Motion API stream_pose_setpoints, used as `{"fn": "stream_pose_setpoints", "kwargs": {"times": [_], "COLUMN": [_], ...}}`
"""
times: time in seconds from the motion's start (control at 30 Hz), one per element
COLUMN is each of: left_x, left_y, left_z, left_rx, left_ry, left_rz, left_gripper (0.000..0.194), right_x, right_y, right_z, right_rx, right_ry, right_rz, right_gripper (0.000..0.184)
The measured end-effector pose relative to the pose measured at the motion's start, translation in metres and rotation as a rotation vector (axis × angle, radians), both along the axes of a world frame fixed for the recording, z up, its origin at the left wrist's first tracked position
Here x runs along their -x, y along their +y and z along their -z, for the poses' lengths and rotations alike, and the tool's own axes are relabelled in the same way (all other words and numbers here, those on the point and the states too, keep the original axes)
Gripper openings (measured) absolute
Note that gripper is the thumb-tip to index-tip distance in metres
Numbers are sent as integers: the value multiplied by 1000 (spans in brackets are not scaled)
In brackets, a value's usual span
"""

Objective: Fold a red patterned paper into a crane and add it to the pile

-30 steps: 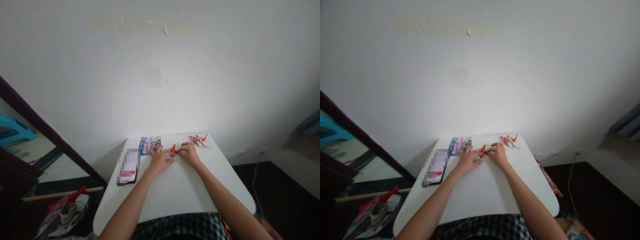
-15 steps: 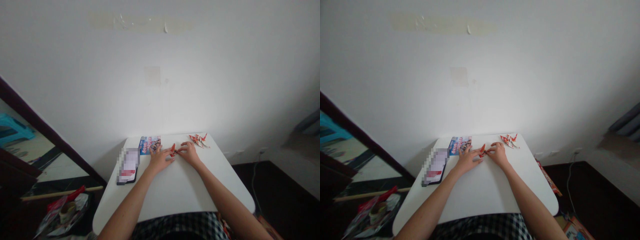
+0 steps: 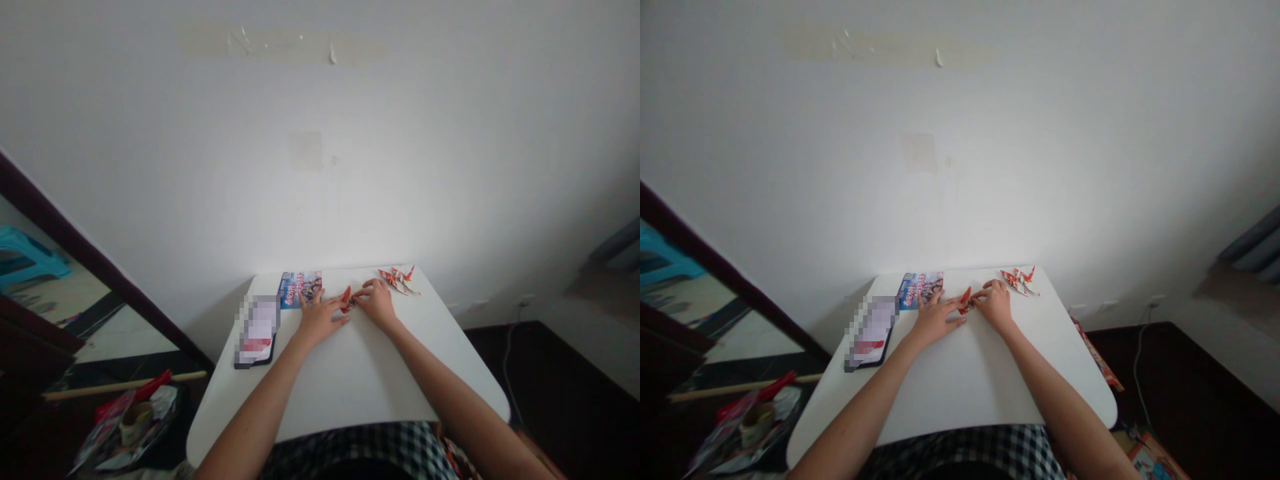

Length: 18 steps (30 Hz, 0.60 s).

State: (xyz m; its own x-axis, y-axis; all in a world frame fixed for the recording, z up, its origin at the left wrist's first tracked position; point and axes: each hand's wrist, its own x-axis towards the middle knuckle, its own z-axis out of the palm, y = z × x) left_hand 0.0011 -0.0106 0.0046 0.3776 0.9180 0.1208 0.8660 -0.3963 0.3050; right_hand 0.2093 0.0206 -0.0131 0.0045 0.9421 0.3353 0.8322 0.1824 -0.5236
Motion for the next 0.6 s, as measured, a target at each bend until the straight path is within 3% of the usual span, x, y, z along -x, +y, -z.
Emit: {"fn": "stream_pose_setpoints", "kwargs": {"times": [0.4, 0.6], "left_x": [1, 0], "left_y": [0, -1], "left_z": [1, -2], "left_rx": [-2, 16], "left_ry": [-12, 13], "left_rz": [6, 1], "left_gripper": [42, 41], "right_x": [3, 7], "right_y": [20, 22], "right_z": [-1, -2], "right_rx": [10, 21], "right_ry": [-16, 0], "right_rz": [-14, 46], "right_gripper": [15, 16]}}
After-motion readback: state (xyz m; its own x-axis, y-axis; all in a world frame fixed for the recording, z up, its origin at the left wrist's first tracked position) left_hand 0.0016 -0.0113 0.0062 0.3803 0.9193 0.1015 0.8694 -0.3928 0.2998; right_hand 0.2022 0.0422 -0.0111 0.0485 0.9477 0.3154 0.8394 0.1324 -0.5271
